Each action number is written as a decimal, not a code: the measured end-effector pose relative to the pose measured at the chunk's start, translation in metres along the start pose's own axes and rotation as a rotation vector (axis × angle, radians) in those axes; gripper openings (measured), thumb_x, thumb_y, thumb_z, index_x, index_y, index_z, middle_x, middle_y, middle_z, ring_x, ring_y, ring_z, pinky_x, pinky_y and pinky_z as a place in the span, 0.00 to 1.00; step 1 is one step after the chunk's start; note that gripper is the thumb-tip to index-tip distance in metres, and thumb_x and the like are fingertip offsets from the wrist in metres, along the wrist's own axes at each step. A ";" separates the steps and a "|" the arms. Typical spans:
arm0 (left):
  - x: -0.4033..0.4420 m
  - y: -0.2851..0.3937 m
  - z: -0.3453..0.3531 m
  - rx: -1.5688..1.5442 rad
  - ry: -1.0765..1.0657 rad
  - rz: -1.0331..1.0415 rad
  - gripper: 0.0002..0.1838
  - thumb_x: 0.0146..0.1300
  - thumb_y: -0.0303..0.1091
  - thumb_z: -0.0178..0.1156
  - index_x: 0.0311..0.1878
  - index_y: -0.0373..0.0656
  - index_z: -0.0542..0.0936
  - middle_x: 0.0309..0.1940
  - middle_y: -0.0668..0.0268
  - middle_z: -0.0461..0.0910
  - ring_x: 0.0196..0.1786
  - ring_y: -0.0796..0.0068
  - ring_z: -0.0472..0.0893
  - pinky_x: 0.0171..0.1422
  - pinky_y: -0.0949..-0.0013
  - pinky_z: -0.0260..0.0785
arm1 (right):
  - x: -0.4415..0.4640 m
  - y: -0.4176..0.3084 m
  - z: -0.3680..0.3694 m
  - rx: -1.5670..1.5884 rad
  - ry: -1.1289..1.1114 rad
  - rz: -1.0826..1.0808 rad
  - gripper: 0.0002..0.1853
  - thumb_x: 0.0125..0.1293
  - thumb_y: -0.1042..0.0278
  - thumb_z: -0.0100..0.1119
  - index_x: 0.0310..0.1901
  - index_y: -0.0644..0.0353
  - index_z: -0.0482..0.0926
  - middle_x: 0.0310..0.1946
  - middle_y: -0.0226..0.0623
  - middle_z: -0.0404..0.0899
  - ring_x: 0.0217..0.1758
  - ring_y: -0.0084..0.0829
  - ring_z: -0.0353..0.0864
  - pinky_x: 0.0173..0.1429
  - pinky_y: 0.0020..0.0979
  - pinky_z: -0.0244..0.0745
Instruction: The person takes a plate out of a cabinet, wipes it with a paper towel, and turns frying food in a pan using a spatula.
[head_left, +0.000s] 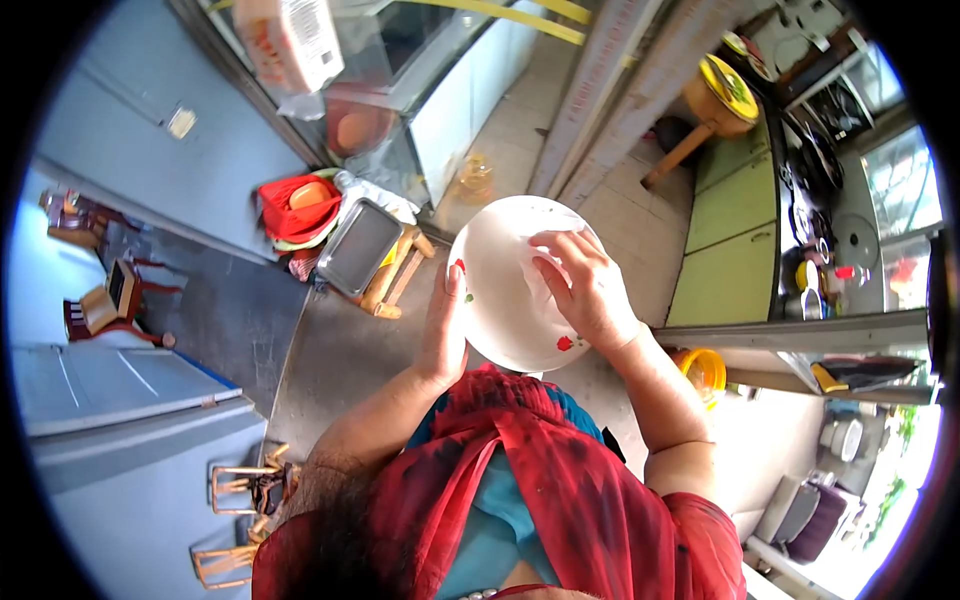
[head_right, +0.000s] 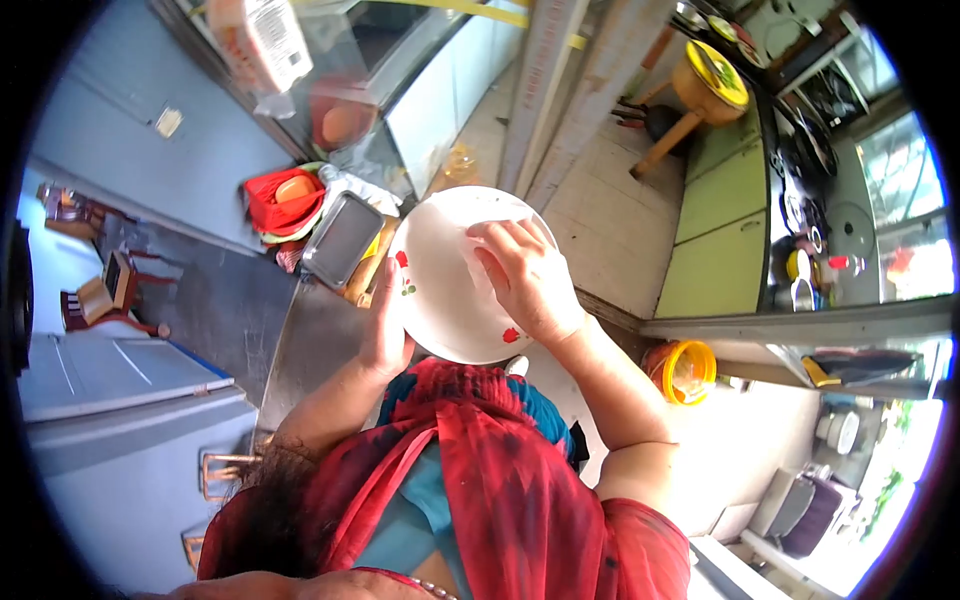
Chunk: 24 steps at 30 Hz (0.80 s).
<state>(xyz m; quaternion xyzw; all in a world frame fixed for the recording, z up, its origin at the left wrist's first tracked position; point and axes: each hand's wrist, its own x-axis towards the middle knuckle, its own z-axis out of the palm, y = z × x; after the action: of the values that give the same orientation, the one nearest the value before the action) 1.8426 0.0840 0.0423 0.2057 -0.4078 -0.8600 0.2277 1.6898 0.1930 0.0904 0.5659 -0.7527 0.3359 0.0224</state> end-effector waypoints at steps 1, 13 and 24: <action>0.003 -0.008 0.011 0.014 -0.034 -0.012 0.27 0.76 0.50 0.37 0.69 0.40 0.58 0.64 0.61 0.65 0.66 0.71 0.65 0.69 0.65 0.57 | -0.007 0.014 -0.005 -0.092 0.082 -0.110 0.11 0.58 0.73 0.61 0.44 0.60 0.79 0.41 0.38 0.78 0.44 0.38 0.79 0.46 0.35 0.77; 0.037 -0.132 0.146 0.107 -0.099 -0.080 0.31 0.75 0.54 0.35 0.67 0.37 0.61 0.63 0.59 0.66 0.64 0.70 0.67 0.69 0.65 0.59 | -0.131 0.082 -0.103 -0.090 -0.020 0.011 0.12 0.50 0.75 0.65 0.38 0.57 0.83 0.31 0.32 0.75 0.35 0.33 0.78 0.41 0.33 0.75; 0.081 -0.172 0.244 0.179 -0.386 -0.177 0.24 0.76 0.51 0.37 0.60 0.41 0.67 0.54 0.65 0.70 0.58 0.77 0.67 0.65 0.71 0.57 | -0.132 0.178 -0.144 0.010 0.336 0.414 0.05 0.59 0.76 0.59 0.38 0.59 0.77 0.34 0.44 0.75 0.35 0.48 0.78 0.38 0.40 0.75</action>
<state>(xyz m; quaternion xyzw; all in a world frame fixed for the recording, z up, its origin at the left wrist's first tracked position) 1.6072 0.2838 0.0344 0.0916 -0.4989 -0.8604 0.0497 1.5328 0.4033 0.0616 0.3360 -0.8366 0.4262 0.0753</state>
